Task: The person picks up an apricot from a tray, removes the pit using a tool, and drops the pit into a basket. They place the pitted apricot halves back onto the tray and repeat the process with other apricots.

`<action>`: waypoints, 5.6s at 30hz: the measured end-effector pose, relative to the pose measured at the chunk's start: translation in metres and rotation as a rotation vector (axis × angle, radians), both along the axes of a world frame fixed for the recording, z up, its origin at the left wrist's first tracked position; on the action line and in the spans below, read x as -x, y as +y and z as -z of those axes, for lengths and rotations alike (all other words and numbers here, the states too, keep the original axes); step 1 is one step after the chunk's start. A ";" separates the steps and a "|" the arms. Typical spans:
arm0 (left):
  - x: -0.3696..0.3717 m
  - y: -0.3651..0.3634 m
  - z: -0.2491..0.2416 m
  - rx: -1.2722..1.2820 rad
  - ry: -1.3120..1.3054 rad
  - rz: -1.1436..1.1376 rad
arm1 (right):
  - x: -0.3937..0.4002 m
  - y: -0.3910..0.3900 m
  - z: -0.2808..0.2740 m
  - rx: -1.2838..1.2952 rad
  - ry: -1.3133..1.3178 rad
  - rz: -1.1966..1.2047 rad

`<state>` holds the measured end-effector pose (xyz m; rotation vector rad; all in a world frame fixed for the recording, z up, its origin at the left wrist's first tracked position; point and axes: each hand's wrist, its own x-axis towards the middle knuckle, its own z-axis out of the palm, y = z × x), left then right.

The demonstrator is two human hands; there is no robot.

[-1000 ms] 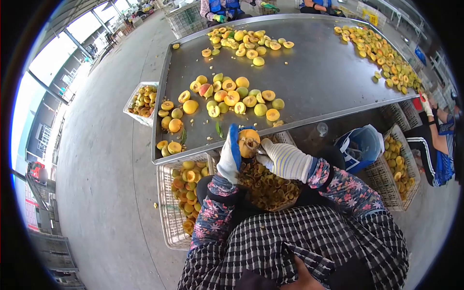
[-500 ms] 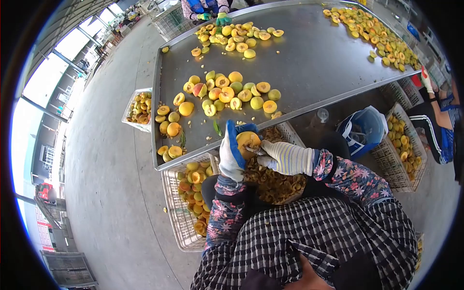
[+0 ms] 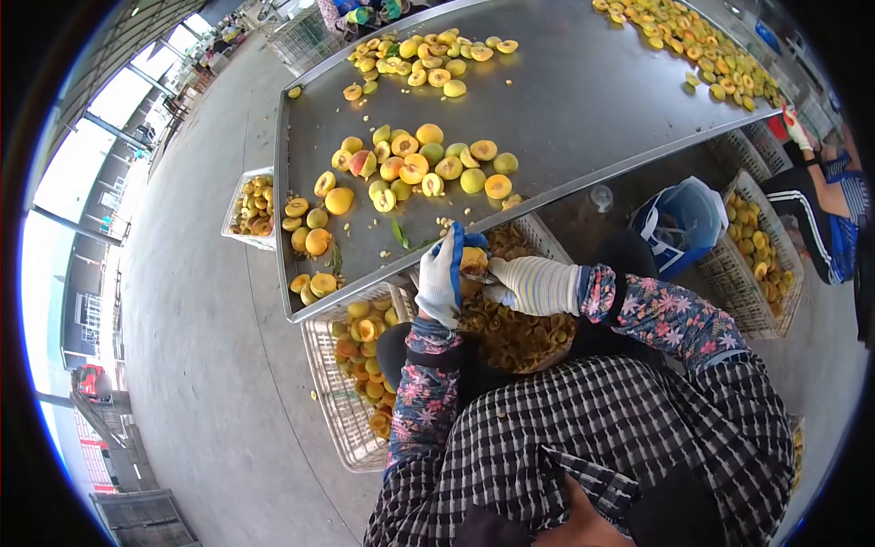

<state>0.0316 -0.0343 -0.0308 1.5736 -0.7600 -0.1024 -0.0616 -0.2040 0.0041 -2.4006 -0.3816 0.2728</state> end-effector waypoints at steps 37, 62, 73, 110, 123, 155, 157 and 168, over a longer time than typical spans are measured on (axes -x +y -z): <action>-0.026 0.129 -0.021 -0.028 0.330 -0.593 | 0.046 -0.041 0.061 0.151 0.177 -0.022; -0.104 -0.099 0.037 0.119 0.932 0.061 | 0.032 -0.066 0.059 -0.160 0.074 0.204; 0.001 -0.048 -0.036 0.901 0.810 -0.088 | 0.000 -0.015 -0.047 -0.182 -0.438 0.203; 0.011 -0.037 -0.036 0.796 1.099 0.020 | 0.010 -0.004 -0.021 -0.988 0.671 0.125; 0.005 0.121 -0.084 -0.875 0.004 -0.468 | 0.036 -0.047 0.034 0.243 0.310 -0.183; -0.140 -0.091 0.028 0.257 0.797 0.264 | 0.034 -0.064 0.085 -0.267 0.211 -0.243; -0.109 -0.058 0.006 0.558 0.975 0.309 | 0.035 -0.057 0.065 -0.094 0.212 -0.085; 0.017 -0.009 -0.034 0.583 0.751 -0.015 | 0.015 0.003 -0.029 -0.290 -0.364 0.192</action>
